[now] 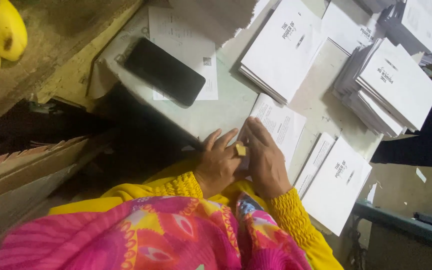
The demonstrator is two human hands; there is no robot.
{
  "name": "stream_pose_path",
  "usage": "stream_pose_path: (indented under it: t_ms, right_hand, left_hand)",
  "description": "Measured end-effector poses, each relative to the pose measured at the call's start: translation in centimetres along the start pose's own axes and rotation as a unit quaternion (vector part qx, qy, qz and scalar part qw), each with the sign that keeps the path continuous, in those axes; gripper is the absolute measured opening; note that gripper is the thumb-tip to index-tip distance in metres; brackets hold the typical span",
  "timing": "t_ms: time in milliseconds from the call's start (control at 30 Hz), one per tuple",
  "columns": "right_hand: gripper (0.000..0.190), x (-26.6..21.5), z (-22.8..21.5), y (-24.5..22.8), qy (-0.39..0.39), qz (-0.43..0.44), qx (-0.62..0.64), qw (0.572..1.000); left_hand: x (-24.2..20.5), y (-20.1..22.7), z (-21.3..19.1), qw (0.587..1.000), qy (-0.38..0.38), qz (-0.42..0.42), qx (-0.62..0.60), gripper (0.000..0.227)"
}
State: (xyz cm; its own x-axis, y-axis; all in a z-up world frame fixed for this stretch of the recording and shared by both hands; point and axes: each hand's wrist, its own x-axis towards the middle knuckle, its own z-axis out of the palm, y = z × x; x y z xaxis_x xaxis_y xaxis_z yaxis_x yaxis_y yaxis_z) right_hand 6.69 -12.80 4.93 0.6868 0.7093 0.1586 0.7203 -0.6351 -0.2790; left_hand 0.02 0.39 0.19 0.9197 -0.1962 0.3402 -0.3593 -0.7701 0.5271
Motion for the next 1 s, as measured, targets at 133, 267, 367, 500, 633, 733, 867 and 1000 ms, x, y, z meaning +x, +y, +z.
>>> stream_pose_path:
  t_ms: [133,267,367,500,633,733,867,1000]
  right_hand:
    - [0.043,1.1,2.7,5.0,0.015,-0.018,-0.023,0.999]
    - [0.042,3.2,1.9,5.8,0.014,-0.033,-0.055,0.998]
    - [0.03,3.7,1.4,5.2,0.015,-0.016,-0.074,0.997]
    - [0.031,1.3,1.7,4.2,0.006,-0.025,-0.019,0.999]
    - [0.028,-0.8,0.0,-0.1,-0.007,-0.026,0.028,0.999]
    - [0.039,-1.4,0.5,-0.3,0.0,-0.02,0.009,1.0]
    - [0.03,-1.6,0.5,-0.5,0.015,0.03,0.06,0.998]
    - [0.034,-2.3,1.6,0.6,0.027,0.022,0.063,0.997]
  left_hand:
    - [-0.2,-0.3,1.1,1.0,0.024,-0.001,-0.005,0.033]
    - [-0.7,-0.7,2.5,0.999,0.034,-0.002,-0.016,0.041]
    - [-0.8,-0.7,2.4,0.999,0.034,-0.006,-0.02,0.038]
    - [-0.2,-0.1,1.2,0.998,0.051,-0.012,-0.017,0.029]
    - [0.0,-0.2,-0.6,0.999,0.039,0.02,-0.009,0.026]
    - [0.3,-2.4,0.8,0.999,0.023,0.001,-0.034,0.043]
    - [4.2,-5.2,-1.0,0.975,0.028,-0.093,-0.199,0.012]
    - [10.7,-9.0,5.0,0.916,-0.069,-0.276,-0.284,0.037]
